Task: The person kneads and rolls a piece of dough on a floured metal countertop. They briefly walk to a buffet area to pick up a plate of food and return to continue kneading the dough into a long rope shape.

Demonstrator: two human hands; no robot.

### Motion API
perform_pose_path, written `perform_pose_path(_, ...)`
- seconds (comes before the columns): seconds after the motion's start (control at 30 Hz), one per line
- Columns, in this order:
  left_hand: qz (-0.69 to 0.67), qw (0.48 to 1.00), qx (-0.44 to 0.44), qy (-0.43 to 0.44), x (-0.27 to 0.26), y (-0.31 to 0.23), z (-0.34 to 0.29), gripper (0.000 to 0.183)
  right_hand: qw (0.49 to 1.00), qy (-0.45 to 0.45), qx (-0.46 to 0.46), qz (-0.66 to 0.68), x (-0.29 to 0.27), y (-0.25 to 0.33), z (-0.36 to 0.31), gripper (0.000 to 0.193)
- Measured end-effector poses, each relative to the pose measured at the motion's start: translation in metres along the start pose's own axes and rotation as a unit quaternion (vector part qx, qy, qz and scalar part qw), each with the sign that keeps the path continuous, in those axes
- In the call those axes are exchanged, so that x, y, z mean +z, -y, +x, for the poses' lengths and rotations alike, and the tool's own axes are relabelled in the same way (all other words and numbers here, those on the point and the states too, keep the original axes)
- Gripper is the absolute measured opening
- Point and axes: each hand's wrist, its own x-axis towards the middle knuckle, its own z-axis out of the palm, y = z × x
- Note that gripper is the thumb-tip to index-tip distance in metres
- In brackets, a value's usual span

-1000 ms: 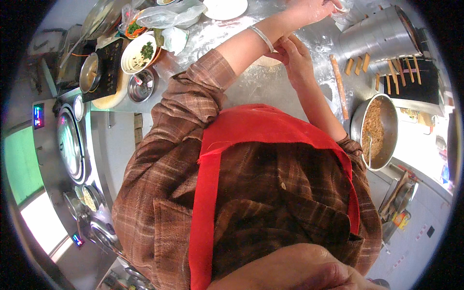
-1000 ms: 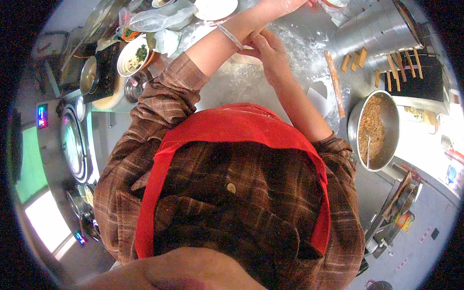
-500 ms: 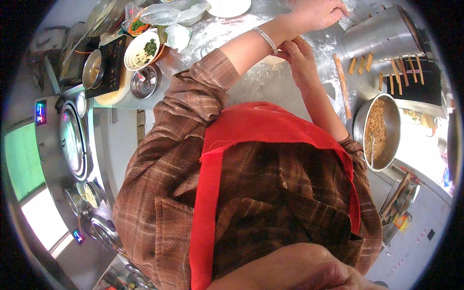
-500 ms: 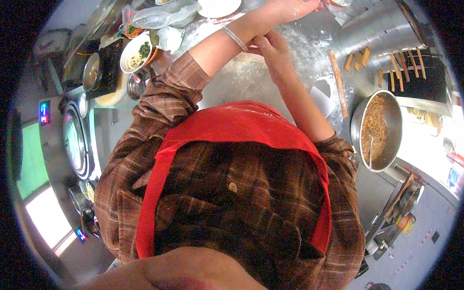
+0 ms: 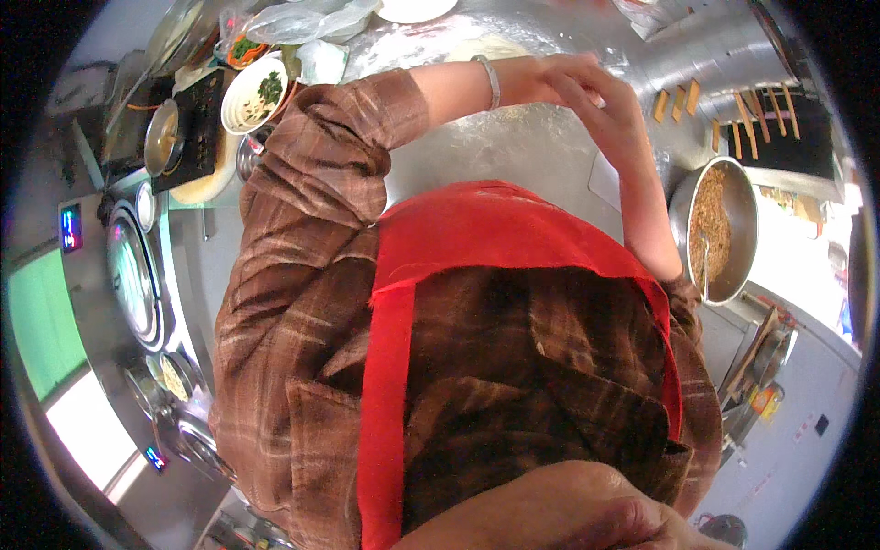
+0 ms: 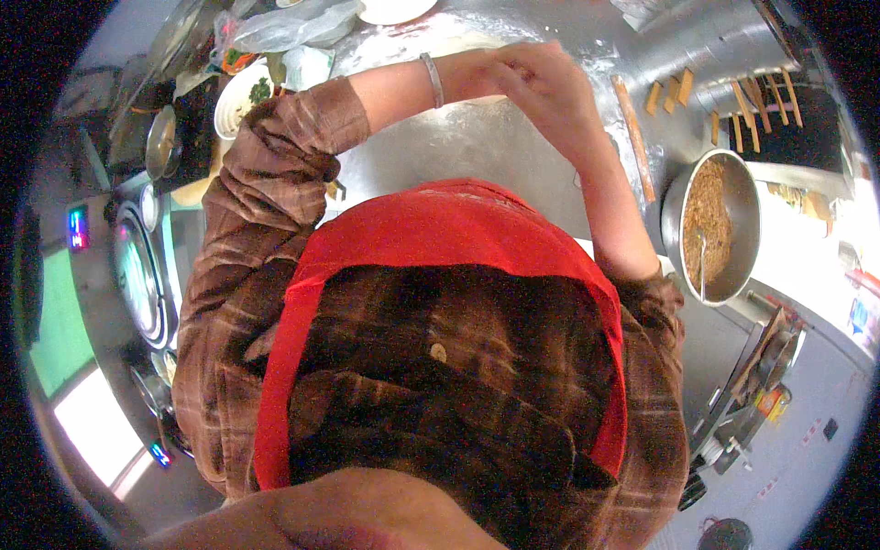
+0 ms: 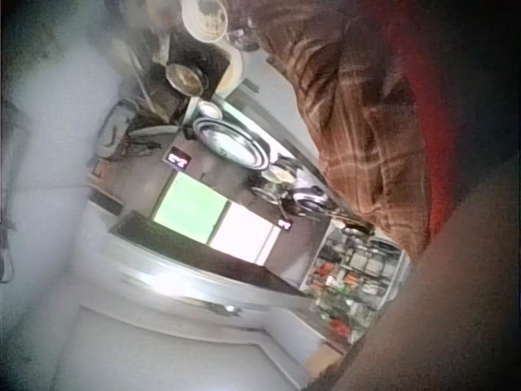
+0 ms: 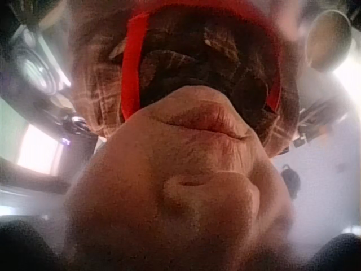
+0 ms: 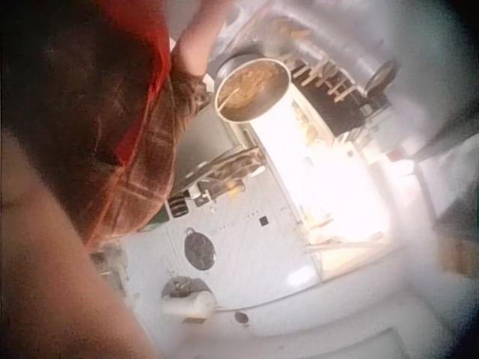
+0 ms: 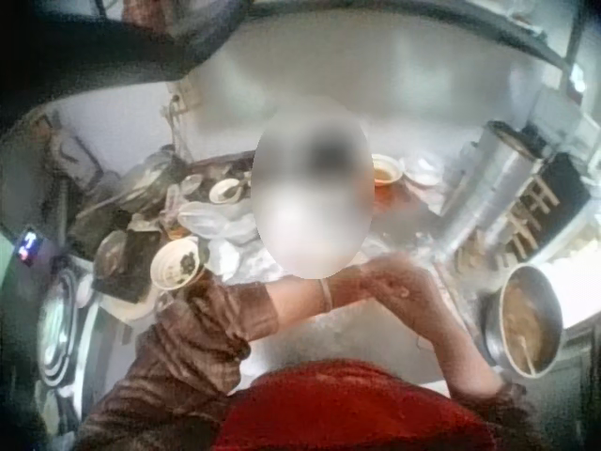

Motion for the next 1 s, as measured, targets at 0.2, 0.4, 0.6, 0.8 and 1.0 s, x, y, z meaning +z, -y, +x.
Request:
perform_pose_path(0.2, 0.154, 0.979, -0.128, 0.025, 0.019, 0.016, -0.003, 0.019, 0.969, 0.245, 0.016, -0.007, 0.021, 0.012, 0.024, 0.034)
perform_pose_path(0.4, 0.205, 0.968, -0.145, 0.03, 0.04, 0.034, 0.009, 0.026, 0.954, 0.28, -0.11, 0.014, 0.018, -0.006, 0.028, 0.038)
perform_pose_path(0.6, 0.222, 0.972, -0.064, 0.038, 0.069, 0.06, 0.052, 0.033, 0.986, 0.153, -0.033, -0.058, 0.007, -0.006, 0.004, 0.028)
perform_pose_path(0.8, 0.136, 0.979, -0.15, 0.038, 0.051, 0.035, 0.039, 0.037, 0.991, 0.066, -0.111, -0.037, 0.03, -0.018, 0.018, 0.018)
perform_pose_path(1.0, 0.152, 0.983, -0.093, 0.049, 0.052, 0.057, 0.035, 0.036, 0.992, 0.073, -0.1, 0.004, 0.032, -0.017, 0.026, 0.02)
